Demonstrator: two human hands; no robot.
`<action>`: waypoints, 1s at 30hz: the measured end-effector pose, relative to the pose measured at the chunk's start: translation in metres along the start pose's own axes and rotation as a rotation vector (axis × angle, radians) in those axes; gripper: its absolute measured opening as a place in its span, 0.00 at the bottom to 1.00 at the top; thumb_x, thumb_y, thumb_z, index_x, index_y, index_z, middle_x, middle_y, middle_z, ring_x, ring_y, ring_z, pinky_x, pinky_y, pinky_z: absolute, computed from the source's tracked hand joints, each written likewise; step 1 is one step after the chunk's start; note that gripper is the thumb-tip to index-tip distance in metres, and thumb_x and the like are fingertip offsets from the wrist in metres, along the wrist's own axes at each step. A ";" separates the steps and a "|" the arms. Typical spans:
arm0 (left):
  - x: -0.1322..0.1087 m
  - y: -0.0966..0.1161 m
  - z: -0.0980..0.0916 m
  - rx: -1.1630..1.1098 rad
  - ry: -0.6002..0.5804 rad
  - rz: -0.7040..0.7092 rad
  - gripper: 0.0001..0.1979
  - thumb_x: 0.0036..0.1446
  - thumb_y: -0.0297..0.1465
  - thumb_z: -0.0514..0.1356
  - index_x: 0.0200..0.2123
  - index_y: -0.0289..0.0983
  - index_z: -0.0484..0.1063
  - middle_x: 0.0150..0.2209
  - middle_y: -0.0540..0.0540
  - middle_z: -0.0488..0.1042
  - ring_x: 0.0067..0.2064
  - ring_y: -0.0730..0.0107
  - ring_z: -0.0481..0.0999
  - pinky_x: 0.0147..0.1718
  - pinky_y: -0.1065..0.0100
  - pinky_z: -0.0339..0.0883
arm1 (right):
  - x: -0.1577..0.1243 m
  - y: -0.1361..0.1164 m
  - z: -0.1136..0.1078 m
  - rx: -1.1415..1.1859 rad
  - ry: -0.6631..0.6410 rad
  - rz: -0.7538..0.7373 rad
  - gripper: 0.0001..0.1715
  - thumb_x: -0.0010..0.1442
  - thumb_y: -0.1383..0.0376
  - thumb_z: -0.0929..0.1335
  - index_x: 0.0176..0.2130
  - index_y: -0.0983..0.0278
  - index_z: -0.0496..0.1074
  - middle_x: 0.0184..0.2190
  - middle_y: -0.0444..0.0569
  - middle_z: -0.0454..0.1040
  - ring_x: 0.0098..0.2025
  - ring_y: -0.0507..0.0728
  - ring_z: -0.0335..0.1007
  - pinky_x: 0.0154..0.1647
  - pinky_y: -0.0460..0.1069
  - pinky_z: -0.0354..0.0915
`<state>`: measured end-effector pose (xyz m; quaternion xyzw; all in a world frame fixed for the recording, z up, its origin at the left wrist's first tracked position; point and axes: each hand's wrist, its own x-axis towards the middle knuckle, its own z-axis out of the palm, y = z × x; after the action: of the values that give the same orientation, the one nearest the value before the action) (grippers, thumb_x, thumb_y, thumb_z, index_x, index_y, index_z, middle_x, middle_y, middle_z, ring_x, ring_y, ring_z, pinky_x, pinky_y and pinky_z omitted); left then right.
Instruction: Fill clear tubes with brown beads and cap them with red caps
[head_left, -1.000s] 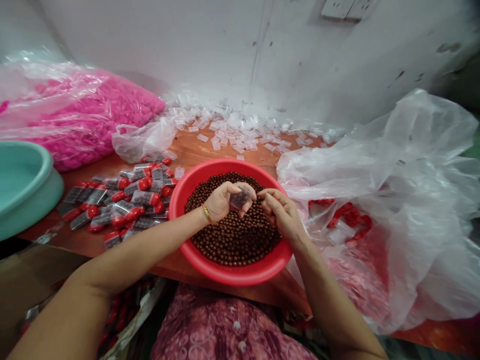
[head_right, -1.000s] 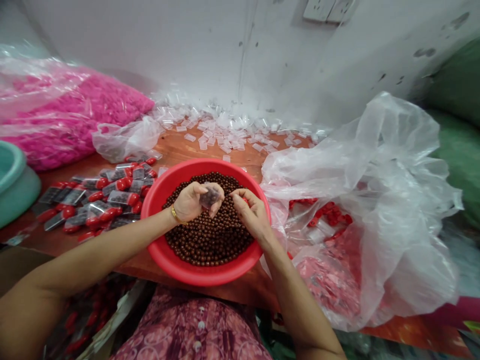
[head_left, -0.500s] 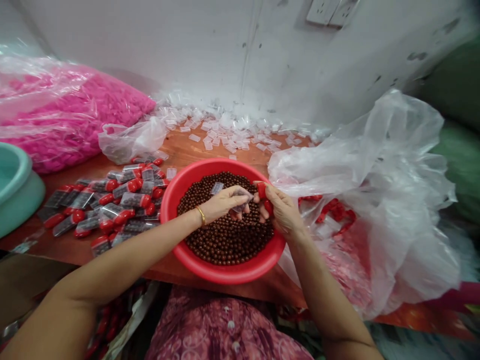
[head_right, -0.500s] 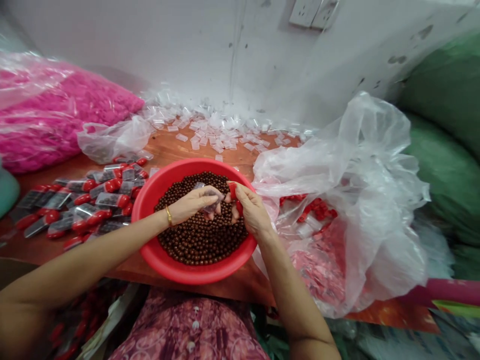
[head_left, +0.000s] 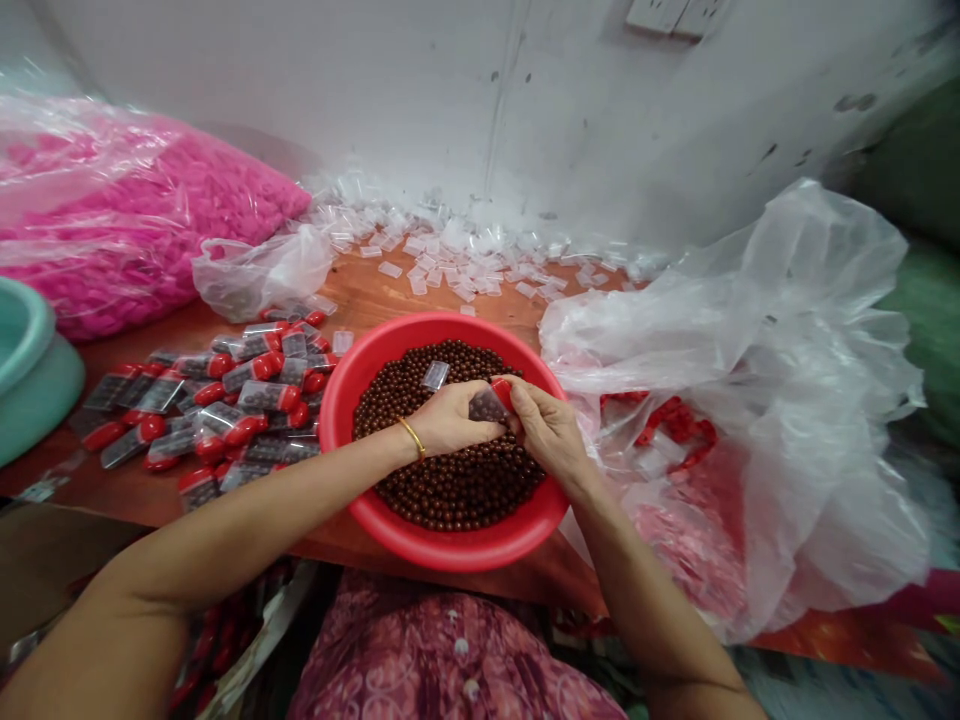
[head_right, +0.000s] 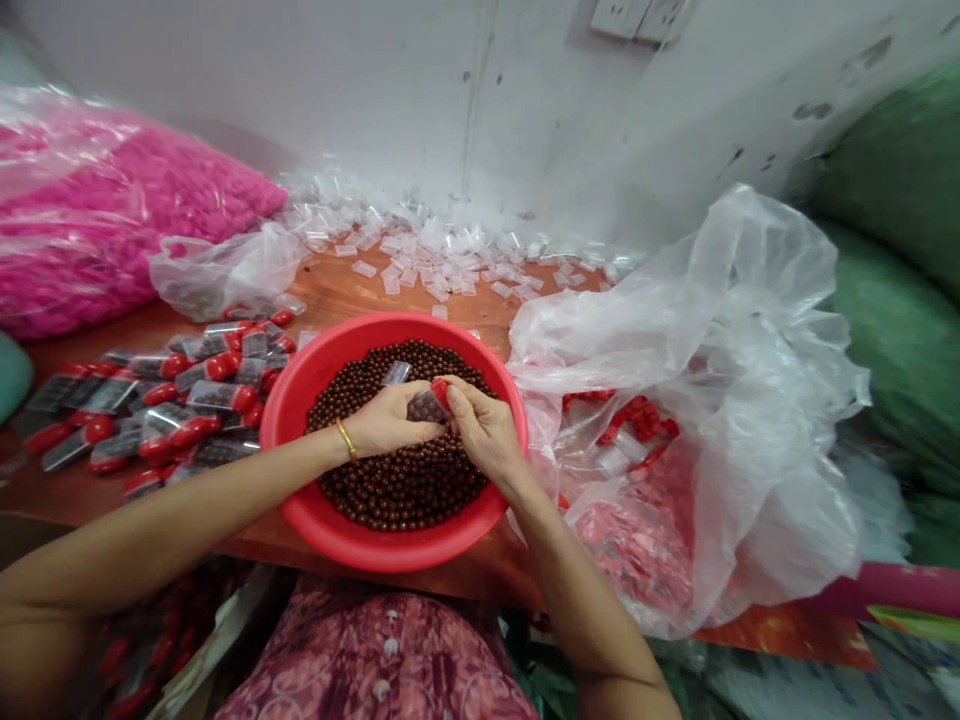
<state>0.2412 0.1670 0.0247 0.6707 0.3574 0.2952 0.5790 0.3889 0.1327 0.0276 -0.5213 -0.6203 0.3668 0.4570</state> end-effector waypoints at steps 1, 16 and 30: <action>0.000 0.000 0.000 0.059 0.021 -0.015 0.07 0.40 0.26 0.59 0.28 0.33 0.67 0.24 0.55 0.65 0.26 0.78 0.63 0.27 0.75 0.58 | 0.000 0.000 0.001 -0.015 -0.004 -0.012 0.30 0.58 0.46 0.60 0.43 0.65 0.75 0.16 0.41 0.61 0.20 0.49 0.57 0.21 0.45 0.57; -0.009 0.017 -0.002 0.675 0.206 0.028 0.08 0.44 0.33 0.57 0.28 0.35 0.71 0.25 0.49 0.73 0.28 0.69 0.71 0.29 0.70 0.63 | -0.010 -0.012 0.016 0.185 0.131 0.163 0.30 0.59 0.45 0.59 0.39 0.67 0.73 0.12 0.37 0.55 0.13 0.46 0.48 0.13 0.43 0.46; -0.013 0.023 -0.004 0.937 0.083 0.025 0.18 0.49 0.39 0.54 0.35 0.31 0.74 0.30 0.37 0.77 0.38 0.52 0.78 0.39 0.57 0.70 | -0.009 -0.012 0.014 0.176 -0.025 0.178 0.31 0.56 0.43 0.61 0.39 0.66 0.73 0.11 0.38 0.57 0.13 0.47 0.49 0.12 0.44 0.46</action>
<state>0.2337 0.1570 0.0479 0.8516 0.4670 0.1357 0.1956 0.3724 0.1220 0.0330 -0.5276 -0.5426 0.4654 0.4588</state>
